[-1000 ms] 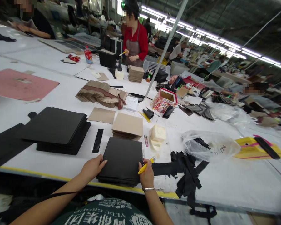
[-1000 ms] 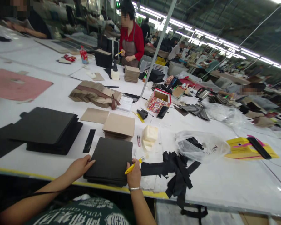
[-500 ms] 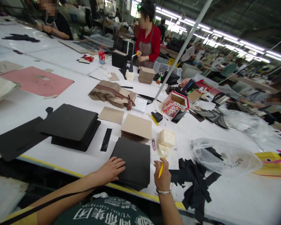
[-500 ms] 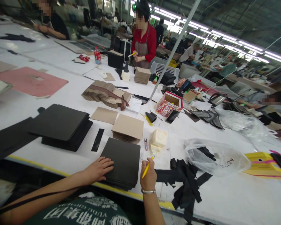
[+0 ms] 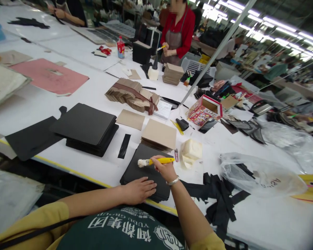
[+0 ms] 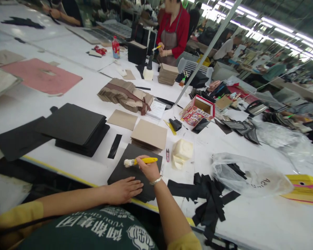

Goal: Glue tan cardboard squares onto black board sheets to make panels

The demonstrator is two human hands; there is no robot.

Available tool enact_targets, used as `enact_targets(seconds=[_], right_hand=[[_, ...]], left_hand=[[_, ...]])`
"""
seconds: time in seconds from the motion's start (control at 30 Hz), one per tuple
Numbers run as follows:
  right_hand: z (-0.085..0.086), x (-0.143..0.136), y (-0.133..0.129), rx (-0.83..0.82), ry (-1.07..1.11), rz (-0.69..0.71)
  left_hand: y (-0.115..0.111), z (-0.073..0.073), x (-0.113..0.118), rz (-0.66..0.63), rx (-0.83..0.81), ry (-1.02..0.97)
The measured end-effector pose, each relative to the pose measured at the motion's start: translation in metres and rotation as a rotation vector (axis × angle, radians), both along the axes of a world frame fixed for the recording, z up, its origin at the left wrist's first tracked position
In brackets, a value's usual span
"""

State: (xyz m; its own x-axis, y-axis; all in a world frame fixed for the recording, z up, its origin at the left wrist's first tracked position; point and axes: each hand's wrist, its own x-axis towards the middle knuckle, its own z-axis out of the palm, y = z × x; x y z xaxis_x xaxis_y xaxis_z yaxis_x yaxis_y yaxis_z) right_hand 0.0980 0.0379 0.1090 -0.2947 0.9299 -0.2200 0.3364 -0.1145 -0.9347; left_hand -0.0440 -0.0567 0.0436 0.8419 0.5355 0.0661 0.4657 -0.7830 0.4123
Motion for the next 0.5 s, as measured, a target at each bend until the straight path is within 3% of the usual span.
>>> enact_targets(seconds=[0.13, 0.27, 0.4, 0.5], right_hand=[[-0.017, -0.022, -0.006, -0.048, 0.027, 0.211], [-0.029, -0.026, -0.011, -0.046, -0.015, 0.312], [-0.038, -0.025, 0.004, 0.061, -0.07, 0.317], [-0.041, -0.022, 0.029, 0.174, -0.108, 0.215]], left_hand=[[0.001, -0.008, -0.001, -0.015, -0.04, 0.006], [0.001, -0.006, -0.004, -0.018, -0.042, 0.002], [0.001, -0.004, -0.004, -0.018, -0.05, -0.011], [0.002, -0.005, -0.004, -0.031, -0.069, -0.006]])
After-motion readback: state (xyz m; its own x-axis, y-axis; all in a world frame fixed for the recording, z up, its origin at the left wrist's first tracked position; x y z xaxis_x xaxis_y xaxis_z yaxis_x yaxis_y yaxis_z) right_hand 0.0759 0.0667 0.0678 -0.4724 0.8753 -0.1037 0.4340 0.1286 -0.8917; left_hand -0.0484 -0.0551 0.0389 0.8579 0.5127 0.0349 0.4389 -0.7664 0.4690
